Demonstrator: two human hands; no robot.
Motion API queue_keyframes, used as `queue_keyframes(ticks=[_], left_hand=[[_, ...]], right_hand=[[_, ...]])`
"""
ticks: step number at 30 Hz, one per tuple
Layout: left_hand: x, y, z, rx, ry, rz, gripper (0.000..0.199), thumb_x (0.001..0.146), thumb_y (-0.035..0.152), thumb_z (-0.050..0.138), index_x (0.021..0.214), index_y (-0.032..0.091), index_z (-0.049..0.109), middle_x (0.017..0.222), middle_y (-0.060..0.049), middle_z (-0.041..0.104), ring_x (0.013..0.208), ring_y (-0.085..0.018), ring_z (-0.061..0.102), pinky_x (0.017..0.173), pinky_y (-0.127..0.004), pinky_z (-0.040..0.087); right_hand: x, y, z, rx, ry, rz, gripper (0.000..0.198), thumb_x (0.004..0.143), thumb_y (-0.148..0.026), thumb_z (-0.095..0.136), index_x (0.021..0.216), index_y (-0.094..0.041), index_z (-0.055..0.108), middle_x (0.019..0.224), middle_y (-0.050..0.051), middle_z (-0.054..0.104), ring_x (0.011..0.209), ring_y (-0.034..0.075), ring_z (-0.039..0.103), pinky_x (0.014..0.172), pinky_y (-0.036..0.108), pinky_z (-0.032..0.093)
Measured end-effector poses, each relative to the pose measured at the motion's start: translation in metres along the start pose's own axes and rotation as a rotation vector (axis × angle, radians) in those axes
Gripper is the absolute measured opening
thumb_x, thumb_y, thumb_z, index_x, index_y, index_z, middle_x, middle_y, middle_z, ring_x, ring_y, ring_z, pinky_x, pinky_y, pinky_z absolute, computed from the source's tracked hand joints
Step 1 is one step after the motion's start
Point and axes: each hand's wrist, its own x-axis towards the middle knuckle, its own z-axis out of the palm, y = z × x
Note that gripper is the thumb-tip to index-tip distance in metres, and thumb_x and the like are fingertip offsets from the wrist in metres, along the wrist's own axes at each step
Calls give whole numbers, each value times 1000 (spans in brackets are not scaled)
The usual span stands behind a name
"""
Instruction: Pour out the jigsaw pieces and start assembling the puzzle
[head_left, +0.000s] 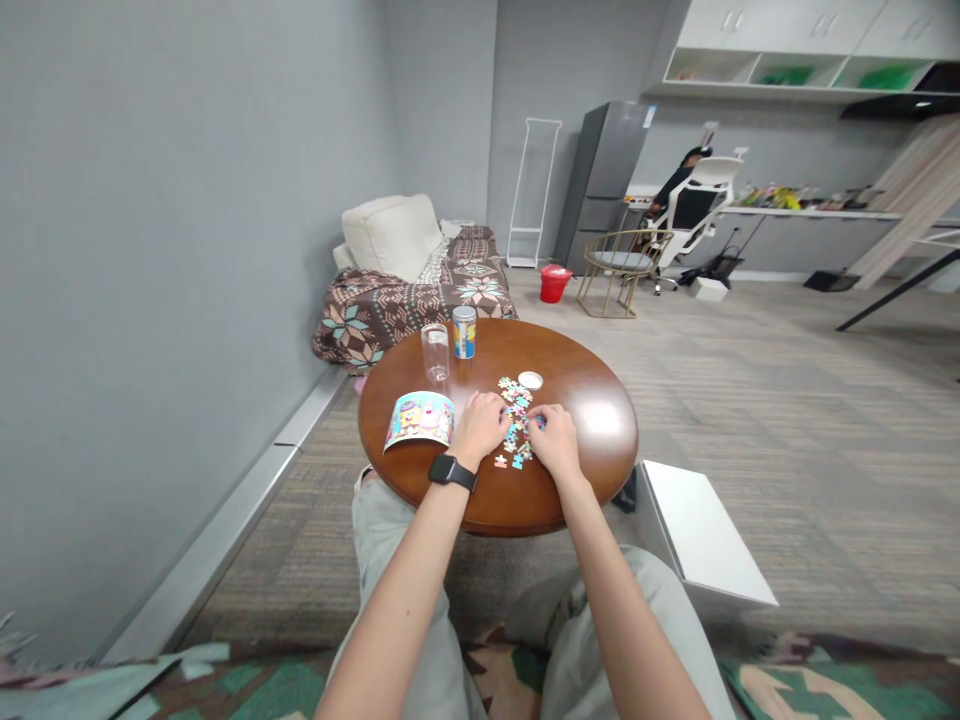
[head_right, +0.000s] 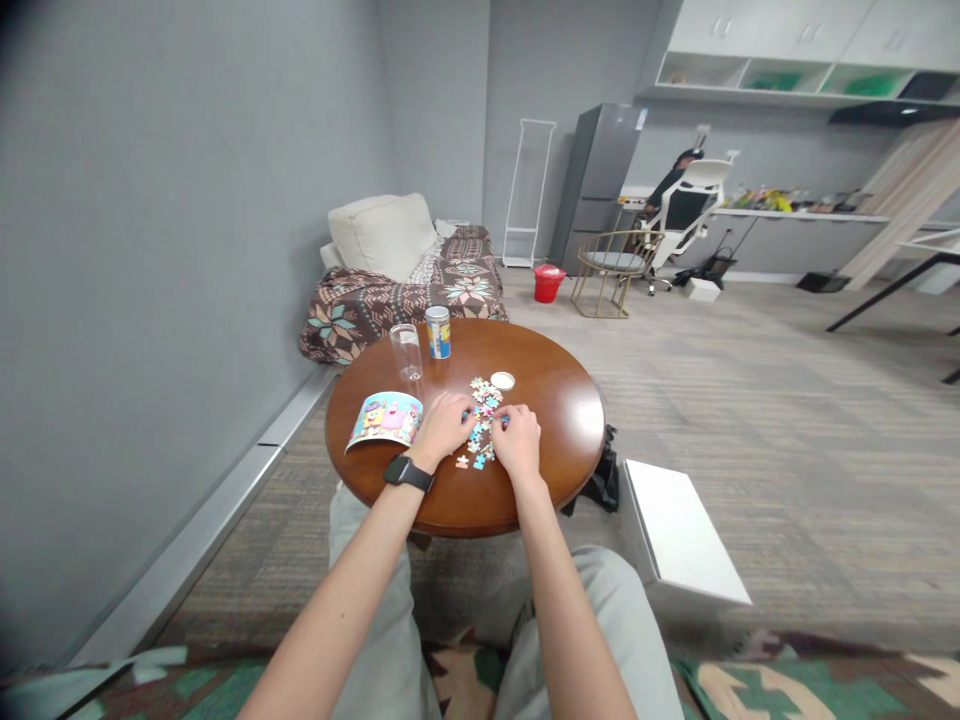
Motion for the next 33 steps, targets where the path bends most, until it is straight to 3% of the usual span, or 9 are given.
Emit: queue_keyframes(ticks=[7,12,16,21,27,33], left_hand=[[0,-4,8,-5,-19,-58,33,93,24,49,123,15,60,141,-14,60,136,-26,50,120,-45,32],[5,1,13,19,-77,30,46,95,26,45,139,14,51,157,-13,43,150,-26,32,125,-48,23],[5,2,16,23,-91,51,43,94,24,45,135,14,54,151,-13,51,146,-25,39,125,-49,21],[3,0,13,21,-40,41,29,92,19,47,116,14,62,129,-12,66,127,-23,56,125,-46,22],[3,0,8,-3,38,53,26,91,16,47,112,17,63,118,-9,70,117,-22,60,121,-41,28],[2,-2,7,-19,-9,4,19,90,16,49,101,18,64,115,-8,70,115,-22,60,118,-41,32]], right_hand=[[0,3,2,20,14,-13,20,82,-18,50,83,-21,70,99,8,66,97,25,57,89,37,42],[1,3,2,23,9,-5,20,84,-18,50,83,-20,70,98,9,66,97,25,57,91,38,42],[1,3,2,27,6,-5,20,84,-19,50,83,-20,70,99,9,67,98,25,57,92,38,42],[1,4,2,31,12,-8,20,84,-18,50,83,-19,70,98,9,67,98,25,57,91,38,43],[2,7,5,23,19,-18,20,83,-19,50,83,-20,70,98,9,67,97,25,57,91,38,43],[3,8,6,18,24,-22,20,83,-19,50,82,-21,70,97,8,66,96,24,58,91,37,43]])
